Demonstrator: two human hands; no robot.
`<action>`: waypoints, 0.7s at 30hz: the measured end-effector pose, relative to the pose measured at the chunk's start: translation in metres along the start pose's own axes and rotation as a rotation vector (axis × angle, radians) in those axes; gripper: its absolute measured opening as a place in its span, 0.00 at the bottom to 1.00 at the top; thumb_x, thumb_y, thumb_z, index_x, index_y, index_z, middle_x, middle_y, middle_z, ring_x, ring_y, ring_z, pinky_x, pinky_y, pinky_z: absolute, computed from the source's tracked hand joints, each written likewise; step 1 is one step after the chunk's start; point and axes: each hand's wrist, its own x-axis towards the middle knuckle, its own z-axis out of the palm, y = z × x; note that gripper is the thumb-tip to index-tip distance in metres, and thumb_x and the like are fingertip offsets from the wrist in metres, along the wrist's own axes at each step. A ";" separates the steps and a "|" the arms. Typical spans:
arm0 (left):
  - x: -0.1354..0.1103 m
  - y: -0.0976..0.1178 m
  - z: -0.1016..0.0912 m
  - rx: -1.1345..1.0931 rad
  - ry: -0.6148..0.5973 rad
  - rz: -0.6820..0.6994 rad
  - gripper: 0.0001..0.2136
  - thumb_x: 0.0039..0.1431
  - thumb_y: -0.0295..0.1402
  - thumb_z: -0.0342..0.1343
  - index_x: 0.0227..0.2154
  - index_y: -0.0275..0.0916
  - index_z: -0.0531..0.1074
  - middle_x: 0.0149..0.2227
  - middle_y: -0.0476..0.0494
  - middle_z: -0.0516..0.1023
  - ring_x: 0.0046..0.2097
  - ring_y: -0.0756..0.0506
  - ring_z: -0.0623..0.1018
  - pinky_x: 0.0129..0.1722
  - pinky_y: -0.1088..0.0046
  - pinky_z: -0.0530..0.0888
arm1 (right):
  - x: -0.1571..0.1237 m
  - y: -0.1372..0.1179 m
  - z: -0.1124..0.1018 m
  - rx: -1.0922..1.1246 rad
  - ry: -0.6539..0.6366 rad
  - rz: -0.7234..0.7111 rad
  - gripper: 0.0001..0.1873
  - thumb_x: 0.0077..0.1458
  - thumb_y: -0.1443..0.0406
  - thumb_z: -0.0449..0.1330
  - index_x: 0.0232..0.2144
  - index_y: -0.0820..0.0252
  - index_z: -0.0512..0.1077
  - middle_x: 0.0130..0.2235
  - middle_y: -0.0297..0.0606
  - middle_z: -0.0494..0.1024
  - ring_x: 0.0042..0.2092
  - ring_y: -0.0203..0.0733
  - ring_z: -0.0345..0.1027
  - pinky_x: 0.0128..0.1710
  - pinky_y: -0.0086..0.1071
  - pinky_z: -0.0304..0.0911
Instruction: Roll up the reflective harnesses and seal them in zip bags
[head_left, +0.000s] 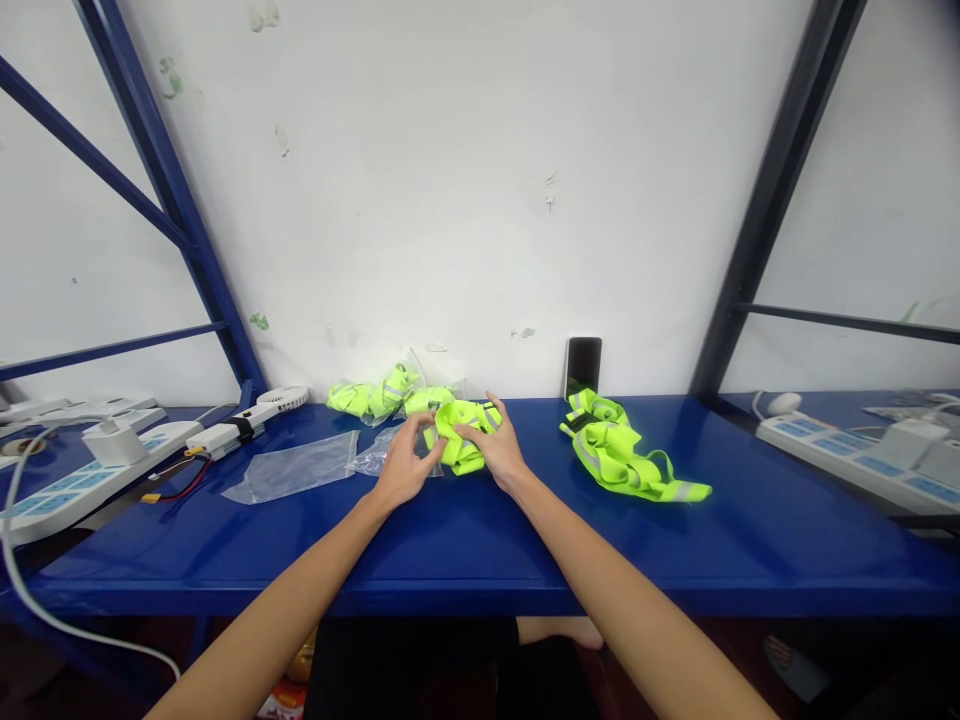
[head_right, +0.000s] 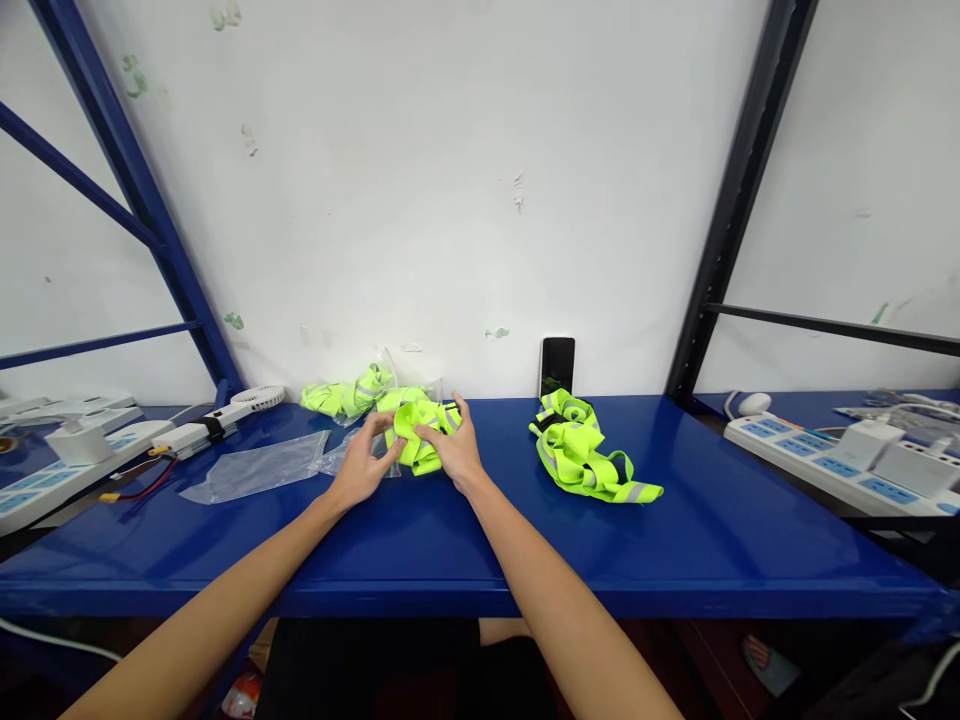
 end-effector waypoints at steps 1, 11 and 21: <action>0.000 -0.001 0.000 -0.007 0.012 0.003 0.15 0.61 0.40 0.51 0.48 0.42 0.63 0.52 0.40 0.71 0.56 0.42 0.70 0.56 0.59 0.66 | -0.001 -0.001 0.001 0.013 -0.014 0.017 0.47 0.31 0.63 0.72 0.57 0.54 0.61 0.41 0.37 0.78 0.41 0.44 0.74 0.41 0.37 0.70; -0.003 -0.012 0.005 0.191 -0.087 0.072 0.18 0.66 0.38 0.43 0.56 0.47 0.67 0.54 0.40 0.67 0.55 0.41 0.70 0.54 0.62 0.69 | 0.000 0.012 0.014 0.071 -0.022 0.092 0.47 0.29 0.63 0.73 0.53 0.57 0.60 0.41 0.38 0.78 0.40 0.42 0.74 0.40 0.35 0.70; -0.001 -0.009 0.005 0.186 -0.007 0.022 0.27 0.65 0.41 0.44 0.65 0.45 0.48 0.59 0.38 0.65 0.60 0.40 0.66 0.57 0.58 0.64 | -0.001 0.011 0.021 -0.004 0.049 0.030 0.33 0.34 0.64 0.69 0.46 0.56 0.64 0.34 0.31 0.76 0.34 0.39 0.72 0.34 0.31 0.69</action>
